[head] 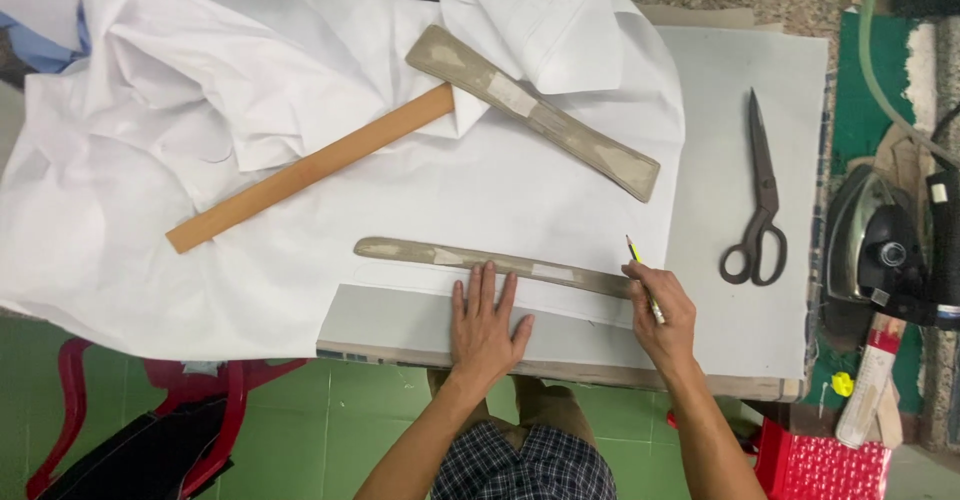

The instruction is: The person cuts a large piece of white fabric along pre-drawn lines using shears. After cutting, the person uses a wooden ruler and a pencil to draw straight lines on the remaining fabric.

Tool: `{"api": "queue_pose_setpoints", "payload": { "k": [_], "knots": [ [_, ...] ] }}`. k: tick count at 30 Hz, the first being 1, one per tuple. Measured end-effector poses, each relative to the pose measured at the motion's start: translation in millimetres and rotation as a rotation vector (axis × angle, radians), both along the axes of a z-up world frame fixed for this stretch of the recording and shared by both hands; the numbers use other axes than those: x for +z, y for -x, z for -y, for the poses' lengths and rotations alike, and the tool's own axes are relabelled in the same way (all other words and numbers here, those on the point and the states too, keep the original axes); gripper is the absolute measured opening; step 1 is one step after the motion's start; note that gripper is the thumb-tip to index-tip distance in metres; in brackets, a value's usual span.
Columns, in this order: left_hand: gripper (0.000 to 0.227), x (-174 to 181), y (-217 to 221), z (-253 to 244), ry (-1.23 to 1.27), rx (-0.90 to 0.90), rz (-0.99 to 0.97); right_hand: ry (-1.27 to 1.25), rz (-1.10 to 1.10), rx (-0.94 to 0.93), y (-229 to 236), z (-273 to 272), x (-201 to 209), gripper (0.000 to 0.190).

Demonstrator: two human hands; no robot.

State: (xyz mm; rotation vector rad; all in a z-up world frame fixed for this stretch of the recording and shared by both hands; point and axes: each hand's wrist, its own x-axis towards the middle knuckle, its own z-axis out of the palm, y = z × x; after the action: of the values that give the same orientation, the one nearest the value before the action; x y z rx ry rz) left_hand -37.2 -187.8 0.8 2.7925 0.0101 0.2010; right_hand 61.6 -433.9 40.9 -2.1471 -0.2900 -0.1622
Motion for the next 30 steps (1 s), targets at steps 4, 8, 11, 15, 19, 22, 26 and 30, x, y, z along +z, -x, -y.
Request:
{"api": "queue_pose_setpoints", "payload": {
  "k": [4, 8, 11, 15, 19, 22, 26, 30],
  "knots": [
    [0.068, -0.5, 0.3, -3.0, -0.001, 0.010, 0.015, 0.272, 0.072, 0.186, 0.1, -18.6, -3.6, 0.028],
    [0.068, 15.6, -0.5, -12.0, 0.105, 0.044, 0.059, 0.335, 0.115, 0.217, 5.0, -20.4, -15.3, 0.033],
    [0.076, 21.7, -5.9, -40.3, -0.032, 0.040, -0.089, 0.252, 0.174, 0.307, 7.4, -4.3, -43.8, 0.033],
    [0.078, 10.9, -9.0, -61.4, -0.113, 0.108, -0.225, 0.222, 0.176, 0.298, 9.5, -7.8, -45.6, 0.033],
    [0.076, 17.2, -8.8, -61.6, -0.058, 0.102, -0.199, 0.253, 0.175, 0.293, 10.0, -3.9, -51.9, 0.033],
    [0.075, 16.6, -7.5, -59.2, -0.060, 0.095, -0.131, 0.270, 0.092, 0.236, 12.6, -1.0, -51.9, 0.034],
    [0.062, -9.1, -3.8, -34.4, -0.021, -0.013, 0.189, 0.065, -0.010, 0.059, -3.3, -20.6, -41.7, 0.023],
    [0.065, -12.2, -9.8, -12.7, -0.026, -0.083, 0.217, -0.181, -0.229, 0.194, -38.1, -105.1, -4.9, 0.011]
  ]
}}
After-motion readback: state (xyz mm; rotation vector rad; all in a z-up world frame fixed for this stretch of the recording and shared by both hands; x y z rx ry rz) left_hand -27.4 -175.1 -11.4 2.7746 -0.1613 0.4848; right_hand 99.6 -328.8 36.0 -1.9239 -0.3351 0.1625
